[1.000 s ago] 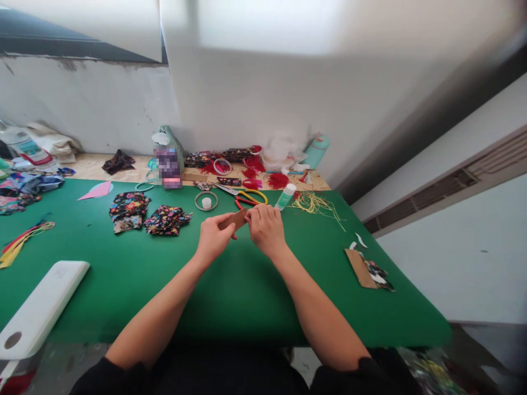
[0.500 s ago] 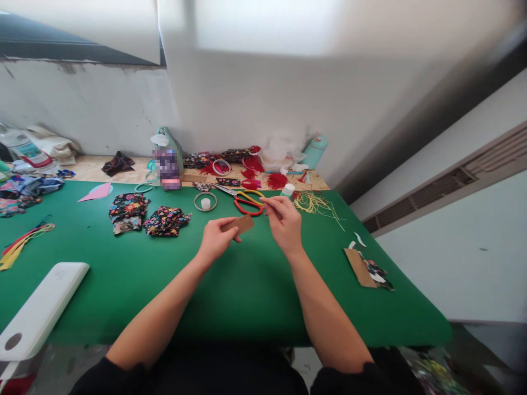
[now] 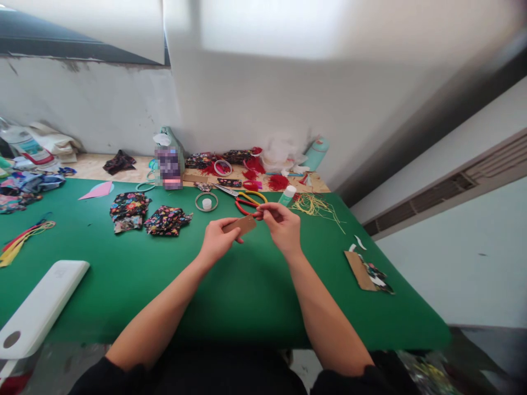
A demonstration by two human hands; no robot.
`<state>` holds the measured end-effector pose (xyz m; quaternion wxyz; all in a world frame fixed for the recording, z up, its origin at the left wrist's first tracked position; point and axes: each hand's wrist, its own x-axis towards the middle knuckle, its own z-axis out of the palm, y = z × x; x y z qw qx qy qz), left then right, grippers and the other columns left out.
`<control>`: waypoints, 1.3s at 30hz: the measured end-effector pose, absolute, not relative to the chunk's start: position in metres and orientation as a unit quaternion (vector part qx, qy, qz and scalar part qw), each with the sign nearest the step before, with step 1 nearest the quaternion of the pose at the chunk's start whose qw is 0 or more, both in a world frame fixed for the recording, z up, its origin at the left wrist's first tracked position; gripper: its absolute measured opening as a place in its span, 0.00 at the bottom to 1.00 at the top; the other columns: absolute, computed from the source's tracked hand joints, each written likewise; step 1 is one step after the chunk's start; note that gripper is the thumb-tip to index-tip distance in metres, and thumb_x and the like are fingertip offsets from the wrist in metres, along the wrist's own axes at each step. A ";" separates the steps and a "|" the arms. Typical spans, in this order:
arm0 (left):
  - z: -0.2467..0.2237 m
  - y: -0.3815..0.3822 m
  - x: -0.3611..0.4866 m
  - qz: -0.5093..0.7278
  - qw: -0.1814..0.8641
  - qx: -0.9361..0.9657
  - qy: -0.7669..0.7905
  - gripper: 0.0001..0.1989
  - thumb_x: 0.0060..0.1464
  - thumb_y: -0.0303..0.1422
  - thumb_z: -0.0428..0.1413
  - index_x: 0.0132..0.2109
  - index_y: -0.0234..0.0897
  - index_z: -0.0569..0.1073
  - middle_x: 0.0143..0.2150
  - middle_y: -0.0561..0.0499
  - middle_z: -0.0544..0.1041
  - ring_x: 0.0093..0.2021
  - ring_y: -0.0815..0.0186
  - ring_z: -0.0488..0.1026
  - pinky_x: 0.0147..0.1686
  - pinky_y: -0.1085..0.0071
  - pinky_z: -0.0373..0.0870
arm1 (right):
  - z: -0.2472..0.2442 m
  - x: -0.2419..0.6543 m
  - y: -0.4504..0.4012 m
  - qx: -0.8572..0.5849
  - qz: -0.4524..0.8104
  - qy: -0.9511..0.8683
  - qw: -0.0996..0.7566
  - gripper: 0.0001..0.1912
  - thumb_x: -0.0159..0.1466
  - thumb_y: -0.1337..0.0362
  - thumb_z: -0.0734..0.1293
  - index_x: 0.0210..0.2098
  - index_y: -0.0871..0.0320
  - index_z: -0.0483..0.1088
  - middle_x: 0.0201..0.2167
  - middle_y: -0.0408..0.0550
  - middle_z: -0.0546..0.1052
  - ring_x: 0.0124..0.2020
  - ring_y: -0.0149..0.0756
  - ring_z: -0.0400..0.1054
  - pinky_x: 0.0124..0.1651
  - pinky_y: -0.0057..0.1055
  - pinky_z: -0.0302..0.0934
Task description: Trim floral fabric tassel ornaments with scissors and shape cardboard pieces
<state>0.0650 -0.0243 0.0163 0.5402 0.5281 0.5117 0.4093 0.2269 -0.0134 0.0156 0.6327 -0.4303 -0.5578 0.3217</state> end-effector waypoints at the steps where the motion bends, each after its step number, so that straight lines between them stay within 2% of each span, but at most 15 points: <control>1: 0.016 -0.024 0.065 0.410 0.540 0.527 0.512 0.18 0.44 0.25 0.55 0.45 0.27 0.76 0.19 0.52 0.74 0.19 0.71 0.70 0.19 0.79 0.60 | 0.015 0.227 -0.013 -0.433 0.319 -0.560 0.631 0.05 0.58 0.63 0.66 0.32 0.58 0.73 0.28 0.45 0.78 0.28 0.35 0.75 0.35 0.35 0.73; 10: 0.017 -0.023 0.065 0.413 0.543 0.521 0.514 0.19 0.44 0.27 0.55 0.46 0.27 0.75 0.20 0.51 0.74 0.20 0.70 0.70 0.17 0.80 0.57 | 0.019 0.226 -0.016 -0.414 0.337 -0.562 0.631 0.07 0.57 0.64 0.67 0.35 0.57 0.76 0.33 0.47 0.79 0.33 0.38 0.76 0.41 0.40 0.73; 15: 0.016 -0.023 0.064 0.415 0.545 0.518 0.512 0.20 0.44 0.29 0.55 0.47 0.27 0.75 0.20 0.50 0.74 0.18 0.72 0.68 0.16 0.80 0.56 | 0.021 0.225 -0.016 -0.431 0.348 -0.547 0.628 0.08 0.57 0.61 0.68 0.33 0.58 0.75 0.30 0.47 0.79 0.31 0.37 0.76 0.39 0.38 0.73; 21: 0.017 -0.023 0.064 0.422 0.545 0.516 0.509 0.20 0.44 0.29 0.55 0.46 0.27 0.74 0.20 0.50 0.75 0.20 0.70 0.70 0.16 0.80 0.56 | 0.021 0.225 -0.015 -0.443 0.331 -0.558 0.619 0.09 0.58 0.57 0.68 0.33 0.57 0.72 0.24 0.43 0.76 0.25 0.31 0.72 0.32 0.31 0.70; 28: 0.017 -0.023 0.065 0.429 0.544 0.512 0.508 0.18 0.44 0.29 0.55 0.45 0.28 0.75 0.22 0.50 0.75 0.22 0.69 0.72 0.17 0.80 0.57 | 0.021 0.222 -0.016 -0.436 0.347 -0.544 0.627 0.13 0.56 0.57 0.70 0.39 0.55 0.71 0.30 0.44 0.76 0.30 0.33 0.73 0.37 0.34 0.70; 34: 0.019 -0.025 0.064 0.426 0.544 0.516 0.506 0.19 0.44 0.30 0.55 0.45 0.28 0.75 0.20 0.51 0.74 0.19 0.71 0.69 0.16 0.80 0.56 | 0.018 0.225 -0.013 -0.462 0.334 -0.548 0.612 0.08 0.54 0.61 0.71 0.33 0.57 0.74 0.31 0.46 0.77 0.31 0.34 0.73 0.39 0.35 0.69; 39: 0.016 -0.023 0.063 0.428 0.545 0.517 0.503 0.20 0.44 0.31 0.56 0.46 0.28 0.75 0.21 0.50 0.75 0.20 0.70 0.70 0.16 0.80 0.56 | 0.018 0.226 -0.013 -0.466 0.334 -0.540 0.616 0.07 0.52 0.62 0.72 0.30 0.56 0.74 0.30 0.45 0.78 0.30 0.35 0.73 0.39 0.36 0.69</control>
